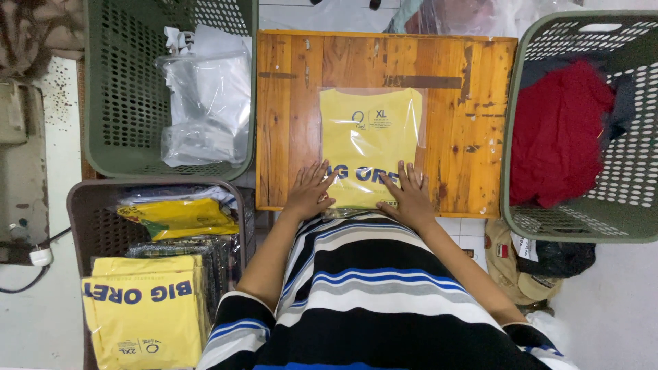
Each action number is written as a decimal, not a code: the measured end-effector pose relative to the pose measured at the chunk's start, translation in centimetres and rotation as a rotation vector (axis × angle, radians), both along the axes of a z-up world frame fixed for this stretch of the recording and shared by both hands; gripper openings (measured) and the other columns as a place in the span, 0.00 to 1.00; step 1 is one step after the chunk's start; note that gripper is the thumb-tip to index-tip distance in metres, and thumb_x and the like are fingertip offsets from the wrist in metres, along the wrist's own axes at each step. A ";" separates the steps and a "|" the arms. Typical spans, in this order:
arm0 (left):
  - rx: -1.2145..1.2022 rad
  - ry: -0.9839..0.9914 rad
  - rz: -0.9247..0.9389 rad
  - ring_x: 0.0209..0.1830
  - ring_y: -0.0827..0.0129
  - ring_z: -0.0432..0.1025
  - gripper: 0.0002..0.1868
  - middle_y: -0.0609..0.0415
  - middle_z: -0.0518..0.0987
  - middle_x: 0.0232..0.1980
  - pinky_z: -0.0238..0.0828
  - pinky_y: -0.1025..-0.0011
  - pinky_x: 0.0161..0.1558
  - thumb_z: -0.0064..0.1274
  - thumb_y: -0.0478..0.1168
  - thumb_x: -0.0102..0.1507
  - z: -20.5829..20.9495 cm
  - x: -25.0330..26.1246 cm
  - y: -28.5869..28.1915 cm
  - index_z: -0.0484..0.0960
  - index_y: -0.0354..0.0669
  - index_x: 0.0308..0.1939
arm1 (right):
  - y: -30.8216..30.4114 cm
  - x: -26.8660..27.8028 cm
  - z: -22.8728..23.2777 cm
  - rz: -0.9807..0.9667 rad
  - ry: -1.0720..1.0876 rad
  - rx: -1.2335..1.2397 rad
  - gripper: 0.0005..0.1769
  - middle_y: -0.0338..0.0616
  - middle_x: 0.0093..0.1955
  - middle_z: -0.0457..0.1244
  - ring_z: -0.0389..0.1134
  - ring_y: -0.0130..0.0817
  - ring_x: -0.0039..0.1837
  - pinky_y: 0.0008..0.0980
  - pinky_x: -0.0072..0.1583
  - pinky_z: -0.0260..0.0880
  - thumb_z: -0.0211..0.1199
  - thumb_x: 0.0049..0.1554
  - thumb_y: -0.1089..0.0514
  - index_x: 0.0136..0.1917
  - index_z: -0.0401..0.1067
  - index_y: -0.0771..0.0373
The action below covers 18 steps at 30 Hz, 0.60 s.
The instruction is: A person folds a yellow t-shirt on a wooden table and then packages it into a clear plastic bag.
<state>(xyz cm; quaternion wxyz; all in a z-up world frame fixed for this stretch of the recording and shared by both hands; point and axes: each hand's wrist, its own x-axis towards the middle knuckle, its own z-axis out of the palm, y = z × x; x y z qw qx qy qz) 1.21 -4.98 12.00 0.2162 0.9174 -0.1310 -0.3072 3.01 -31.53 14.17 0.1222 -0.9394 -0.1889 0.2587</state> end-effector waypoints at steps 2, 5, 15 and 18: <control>0.010 0.005 -0.012 0.70 0.61 0.30 0.37 0.57 0.36 0.71 0.19 0.56 0.64 0.40 0.57 0.56 0.1 0.1 0.1 0.43 0.64 0.66 | -0.1 0.0 -0.5 0.018 -0.033 -0.018 0.37 0.51 0.73 0.33 0.30 0.50 0.73 0.63 0.64 0.33 0.50 0.47 0.34 0.68 0.45 0.38; 0.007 0.007 -0.008 0.70 0.62 0.30 0.36 0.58 0.35 0.71 0.18 0.57 0.64 0.39 0.56 0.56 0.4 0.0 0.0 0.44 0.65 0.66 | -0.1 -0.1 -0.6 0.004 -0.008 -0.022 0.37 0.49 0.73 0.31 0.29 0.48 0.73 0.62 0.64 0.31 0.49 0.47 0.33 0.68 0.44 0.37; -0.043 0.011 0.023 0.70 0.62 0.31 0.35 0.58 0.37 0.71 0.20 0.57 0.64 0.40 0.56 0.56 0.7 0.1 0.1 0.46 0.64 0.66 | -0.1 0.0 -0.7 -0.007 -0.015 -0.021 0.36 0.46 0.73 0.30 0.28 0.46 0.73 0.62 0.65 0.30 0.49 0.47 0.33 0.67 0.45 0.35; -0.035 0.008 0.026 0.70 0.61 0.31 0.36 0.58 0.38 0.71 0.21 0.57 0.65 0.41 0.56 0.56 0.8 0.0 0.0 0.46 0.65 0.65 | -0.1 0.0 -0.7 0.000 -0.014 -0.032 0.36 0.48 0.73 0.31 0.29 0.48 0.73 0.61 0.65 0.32 0.49 0.48 0.33 0.68 0.44 0.36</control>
